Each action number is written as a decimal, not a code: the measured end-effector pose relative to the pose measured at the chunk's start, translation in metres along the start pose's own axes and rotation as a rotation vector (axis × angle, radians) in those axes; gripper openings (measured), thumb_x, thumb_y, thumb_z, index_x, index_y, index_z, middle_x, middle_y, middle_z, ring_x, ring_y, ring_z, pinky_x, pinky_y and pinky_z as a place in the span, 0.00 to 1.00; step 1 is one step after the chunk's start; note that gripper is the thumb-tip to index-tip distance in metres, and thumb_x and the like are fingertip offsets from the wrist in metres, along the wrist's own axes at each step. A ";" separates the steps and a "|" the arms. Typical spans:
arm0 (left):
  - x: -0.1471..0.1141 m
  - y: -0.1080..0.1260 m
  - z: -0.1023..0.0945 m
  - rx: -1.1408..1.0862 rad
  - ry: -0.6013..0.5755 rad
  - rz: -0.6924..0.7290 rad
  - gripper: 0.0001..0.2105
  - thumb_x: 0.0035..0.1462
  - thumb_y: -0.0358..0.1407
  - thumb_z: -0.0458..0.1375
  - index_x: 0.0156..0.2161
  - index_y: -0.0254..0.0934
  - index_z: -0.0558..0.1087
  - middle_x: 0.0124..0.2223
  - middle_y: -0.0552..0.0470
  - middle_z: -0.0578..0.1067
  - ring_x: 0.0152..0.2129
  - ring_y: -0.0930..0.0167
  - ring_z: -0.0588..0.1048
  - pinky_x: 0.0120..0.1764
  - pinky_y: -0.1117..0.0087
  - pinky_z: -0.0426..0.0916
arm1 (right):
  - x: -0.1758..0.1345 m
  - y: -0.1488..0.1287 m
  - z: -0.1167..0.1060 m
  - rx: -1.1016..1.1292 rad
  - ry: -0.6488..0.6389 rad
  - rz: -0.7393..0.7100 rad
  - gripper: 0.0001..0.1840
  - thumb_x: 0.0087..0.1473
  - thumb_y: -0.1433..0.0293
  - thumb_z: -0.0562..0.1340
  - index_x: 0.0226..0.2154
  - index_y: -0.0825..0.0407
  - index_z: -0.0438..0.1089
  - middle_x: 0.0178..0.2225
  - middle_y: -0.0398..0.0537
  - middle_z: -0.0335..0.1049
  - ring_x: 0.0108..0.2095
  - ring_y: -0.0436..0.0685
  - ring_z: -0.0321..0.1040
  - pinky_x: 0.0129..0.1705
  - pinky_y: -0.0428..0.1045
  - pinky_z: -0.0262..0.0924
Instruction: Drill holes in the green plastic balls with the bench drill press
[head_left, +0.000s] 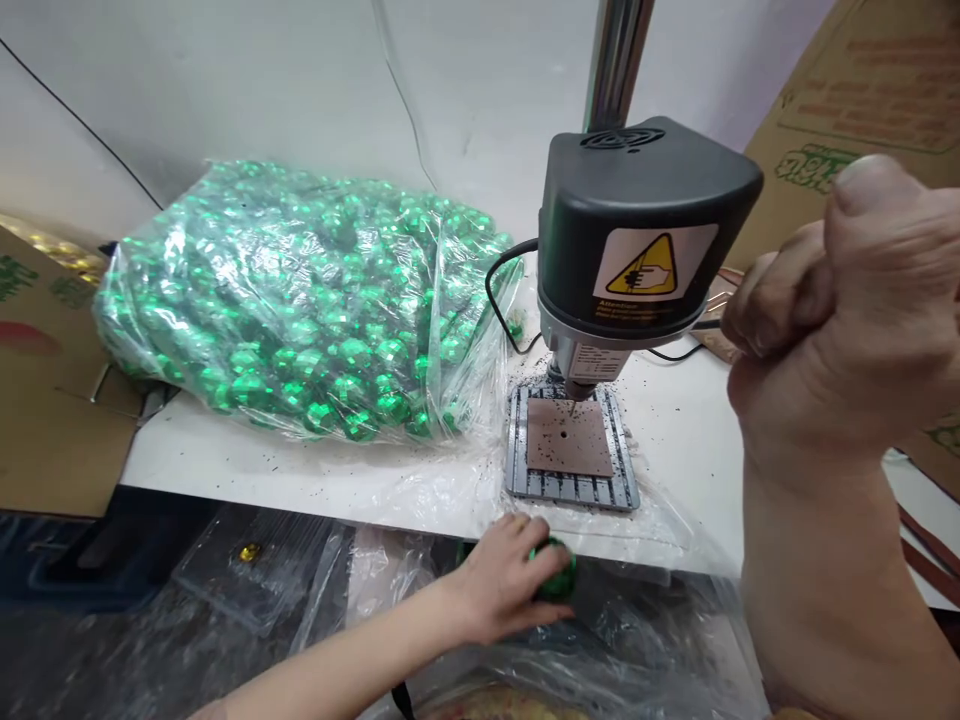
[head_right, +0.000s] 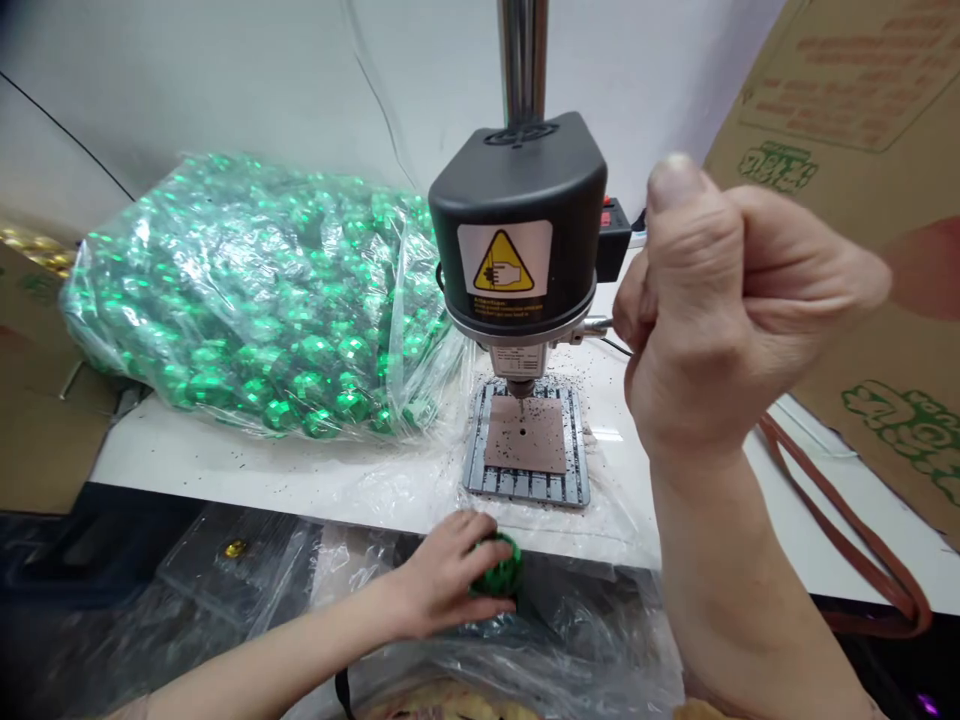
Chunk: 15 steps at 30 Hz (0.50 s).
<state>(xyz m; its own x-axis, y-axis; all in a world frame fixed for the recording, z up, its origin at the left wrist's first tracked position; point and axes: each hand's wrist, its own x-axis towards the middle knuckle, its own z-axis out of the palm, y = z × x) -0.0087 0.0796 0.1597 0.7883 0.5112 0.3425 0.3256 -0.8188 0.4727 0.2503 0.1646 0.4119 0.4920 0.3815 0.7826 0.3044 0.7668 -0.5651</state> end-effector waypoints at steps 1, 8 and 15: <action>-0.013 0.004 0.004 0.084 -0.088 0.042 0.28 0.64 0.58 0.79 0.61 0.49 0.80 0.48 0.45 0.85 0.42 0.55 0.83 0.44 0.55 0.78 | 0.000 0.001 0.000 0.006 0.003 -0.008 0.31 0.68 0.67 0.67 0.18 0.44 0.54 0.16 0.35 0.40 0.17 0.47 0.48 0.24 0.55 0.42; 0.016 -0.018 -0.022 0.265 -0.097 0.203 0.11 0.79 0.43 0.67 0.60 0.43 0.78 0.55 0.43 0.87 0.61 0.56 0.84 0.67 0.52 0.80 | 0.005 0.023 -0.012 0.042 -0.008 0.010 0.36 0.66 0.61 0.71 0.17 0.42 0.48 0.16 0.35 0.37 0.18 0.49 0.45 0.23 0.57 0.42; 0.143 -0.076 -0.104 0.660 -0.254 -0.574 0.19 0.71 0.20 0.57 0.61 0.34 0.79 0.58 0.34 0.85 0.58 0.53 0.85 0.59 0.56 0.80 | 0.003 0.021 -0.012 0.028 0.028 0.058 0.39 0.62 0.52 0.75 0.16 0.41 0.49 0.16 0.37 0.38 0.17 0.52 0.45 0.23 0.59 0.41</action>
<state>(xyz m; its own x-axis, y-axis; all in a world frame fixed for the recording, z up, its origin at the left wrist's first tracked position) 0.0254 0.2421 0.2570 0.4785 0.8776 -0.0285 0.8747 -0.4793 -0.0722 0.2678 0.1754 0.3993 0.5306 0.4113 0.7412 0.2518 0.7584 -0.6012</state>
